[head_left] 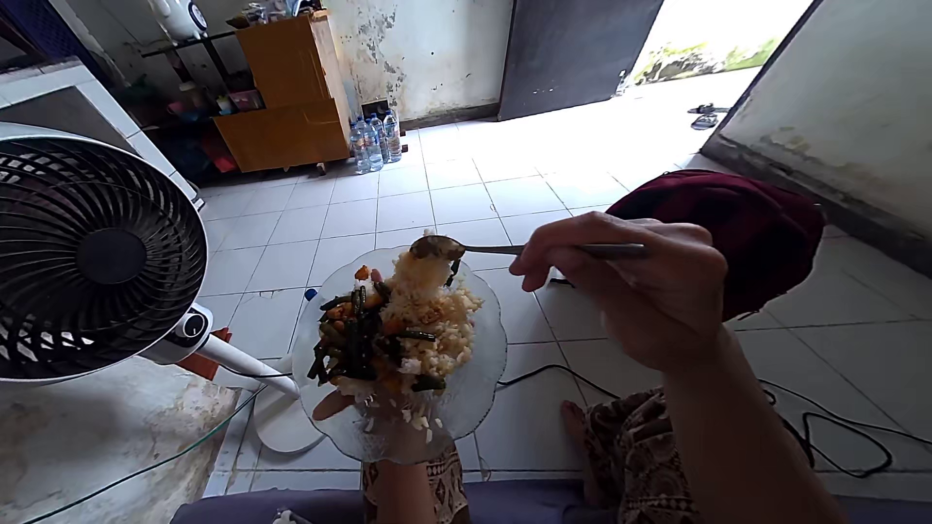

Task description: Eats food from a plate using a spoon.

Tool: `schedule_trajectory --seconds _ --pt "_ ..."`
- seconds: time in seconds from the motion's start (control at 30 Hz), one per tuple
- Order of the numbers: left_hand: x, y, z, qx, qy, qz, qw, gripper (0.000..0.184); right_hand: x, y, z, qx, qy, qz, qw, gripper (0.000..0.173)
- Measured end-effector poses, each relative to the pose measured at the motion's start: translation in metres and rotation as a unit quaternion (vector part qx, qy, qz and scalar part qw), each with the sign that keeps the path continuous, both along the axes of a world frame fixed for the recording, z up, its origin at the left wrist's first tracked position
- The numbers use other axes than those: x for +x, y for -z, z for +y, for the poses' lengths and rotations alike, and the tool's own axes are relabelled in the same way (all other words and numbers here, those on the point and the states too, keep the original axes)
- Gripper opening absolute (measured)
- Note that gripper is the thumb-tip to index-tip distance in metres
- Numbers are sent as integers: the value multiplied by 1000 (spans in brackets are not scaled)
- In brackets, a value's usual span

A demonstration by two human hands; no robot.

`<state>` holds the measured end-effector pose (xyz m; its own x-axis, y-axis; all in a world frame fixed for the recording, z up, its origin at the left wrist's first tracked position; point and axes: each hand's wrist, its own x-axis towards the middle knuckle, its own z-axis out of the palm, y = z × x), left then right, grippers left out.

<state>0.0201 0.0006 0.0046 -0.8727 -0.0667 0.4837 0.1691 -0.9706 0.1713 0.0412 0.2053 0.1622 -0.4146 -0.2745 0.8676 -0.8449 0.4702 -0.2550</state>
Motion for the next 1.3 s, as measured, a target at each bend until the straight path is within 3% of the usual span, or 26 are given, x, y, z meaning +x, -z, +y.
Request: schedule_trajectory --seconds 0.23,0.47,0.77,0.93,1.03,1.17,1.3 --pt "-7 7 1 23 18 20 999 42 -4 5 -8 26 -35 -16 999 27" --pt "-9 4 2 -18 -31 38 999 43 -3 7 -9 29 -55 -33 997 27" --pt "-9 6 0 13 26 72 997 44 -4 10 -12 9 -89 -62 994 29" --pt "-5 2 2 4 -45 -18 999 38 -5 11 -13 -17 -80 -39 996 27" --pt "-6 3 0 26 14 15 999 40 -3 9 -14 -15 -48 -1 999 25" --pt "0 -5 -1 11 -2 -37 999 34 1 4 -9 -26 -31 16 999 24" --pt "1 10 -5 -13 22 -44 999 29 3 0 -3 -32 -47 -14 998 24"
